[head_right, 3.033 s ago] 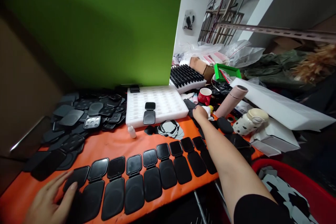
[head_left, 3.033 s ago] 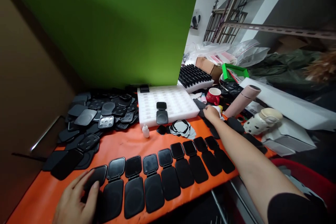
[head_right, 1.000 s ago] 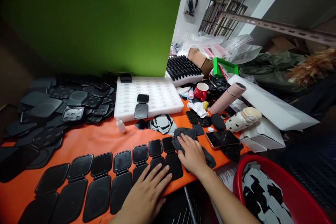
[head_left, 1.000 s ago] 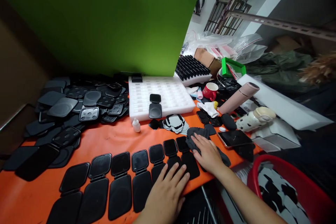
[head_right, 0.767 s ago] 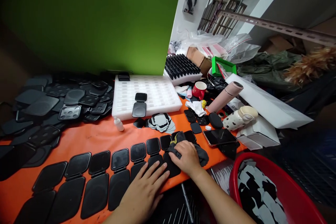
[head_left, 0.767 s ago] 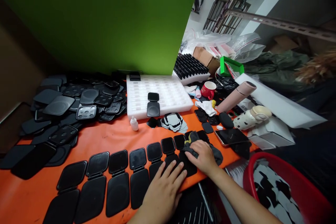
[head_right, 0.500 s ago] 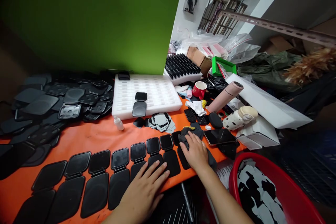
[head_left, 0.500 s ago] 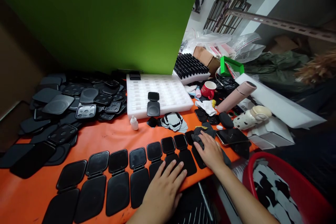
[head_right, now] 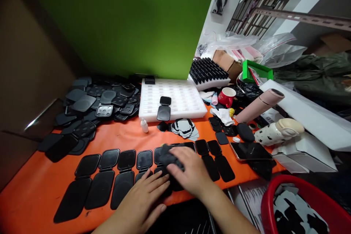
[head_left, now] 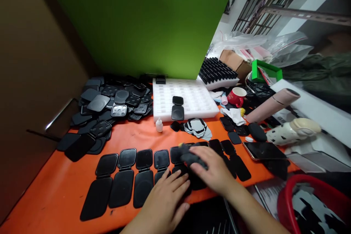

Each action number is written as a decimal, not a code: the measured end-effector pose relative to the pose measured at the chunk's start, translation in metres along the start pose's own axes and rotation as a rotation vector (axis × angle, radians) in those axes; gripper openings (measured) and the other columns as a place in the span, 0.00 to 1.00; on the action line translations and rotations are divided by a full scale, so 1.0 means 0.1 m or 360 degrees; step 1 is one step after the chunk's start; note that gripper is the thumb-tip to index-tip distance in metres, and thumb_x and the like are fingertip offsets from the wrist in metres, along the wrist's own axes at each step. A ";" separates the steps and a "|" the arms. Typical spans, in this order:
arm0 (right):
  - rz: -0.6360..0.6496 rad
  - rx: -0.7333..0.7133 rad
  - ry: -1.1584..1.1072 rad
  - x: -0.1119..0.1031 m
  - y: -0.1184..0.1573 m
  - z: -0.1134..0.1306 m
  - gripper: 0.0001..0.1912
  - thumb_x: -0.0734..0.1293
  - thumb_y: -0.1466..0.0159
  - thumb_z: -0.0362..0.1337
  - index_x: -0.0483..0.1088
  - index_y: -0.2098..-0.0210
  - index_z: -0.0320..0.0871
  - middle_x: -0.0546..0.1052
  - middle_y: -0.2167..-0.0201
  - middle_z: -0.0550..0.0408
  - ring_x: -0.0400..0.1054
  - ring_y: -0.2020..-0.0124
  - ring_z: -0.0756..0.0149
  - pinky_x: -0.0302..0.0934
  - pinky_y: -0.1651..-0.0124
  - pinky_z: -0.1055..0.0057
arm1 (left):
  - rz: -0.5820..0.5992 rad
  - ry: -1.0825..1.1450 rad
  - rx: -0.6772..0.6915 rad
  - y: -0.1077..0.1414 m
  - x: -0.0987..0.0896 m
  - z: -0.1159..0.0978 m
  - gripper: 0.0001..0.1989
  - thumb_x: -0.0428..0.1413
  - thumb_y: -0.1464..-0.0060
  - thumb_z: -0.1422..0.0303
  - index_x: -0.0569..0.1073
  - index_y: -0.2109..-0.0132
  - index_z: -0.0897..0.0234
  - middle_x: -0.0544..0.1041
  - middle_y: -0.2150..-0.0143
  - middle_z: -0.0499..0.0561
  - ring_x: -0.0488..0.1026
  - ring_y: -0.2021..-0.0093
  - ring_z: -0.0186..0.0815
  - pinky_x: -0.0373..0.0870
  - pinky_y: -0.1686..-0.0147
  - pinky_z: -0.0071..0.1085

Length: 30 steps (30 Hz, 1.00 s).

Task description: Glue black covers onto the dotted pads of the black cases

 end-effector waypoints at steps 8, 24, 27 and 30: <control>0.0020 -0.0095 0.0029 0.70 -0.11 0.19 0.12 0.62 0.43 0.37 0.71 0.61 0.42 0.75 0.58 0.51 0.65 0.54 0.59 0.55 0.48 0.62 | -0.0020 -0.0074 -0.0094 0.11 0.07 0.08 0.27 0.52 0.47 0.66 0.57 0.41 0.55 0.65 0.42 0.47 0.59 0.42 0.41 0.50 0.42 0.47; 0.0297 -0.0368 -0.0160 0.89 -0.30 0.54 0.13 0.63 0.46 0.35 0.72 0.61 0.43 0.76 0.59 0.52 0.66 0.55 0.61 0.53 0.47 0.63 | 0.0009 0.0110 -0.0331 0.15 0.19 0.14 0.23 0.55 0.49 0.64 0.62 0.45 0.50 0.70 0.47 0.48 0.67 0.50 0.44 0.62 0.51 0.40; 0.0167 -0.0159 -0.0220 0.82 -0.30 0.46 0.09 0.61 0.44 0.35 0.69 0.77 0.41 0.74 0.77 0.54 0.66 0.71 0.65 0.59 0.63 0.68 | 0.0011 0.0112 -0.0331 0.11 0.12 0.10 0.20 0.55 0.49 0.65 0.65 0.48 0.52 0.71 0.49 0.48 0.68 0.52 0.44 0.63 0.53 0.40; -0.0012 0.0077 -0.0456 0.67 -0.38 0.48 0.14 0.56 0.39 0.36 0.67 0.78 0.41 0.71 0.79 0.54 0.65 0.74 0.68 0.58 0.70 0.72 | -0.0013 0.0144 -0.0303 0.11 0.02 0.05 0.18 0.55 0.50 0.67 0.67 0.51 0.54 0.72 0.51 0.48 0.68 0.53 0.43 0.64 0.54 0.38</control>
Point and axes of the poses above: each hand's wrist, its own y-axis away from the middle knuckle, its own x-axis out of the palm, z = x × y, the point moved 5 cm from there along -y, towards the middle knuckle
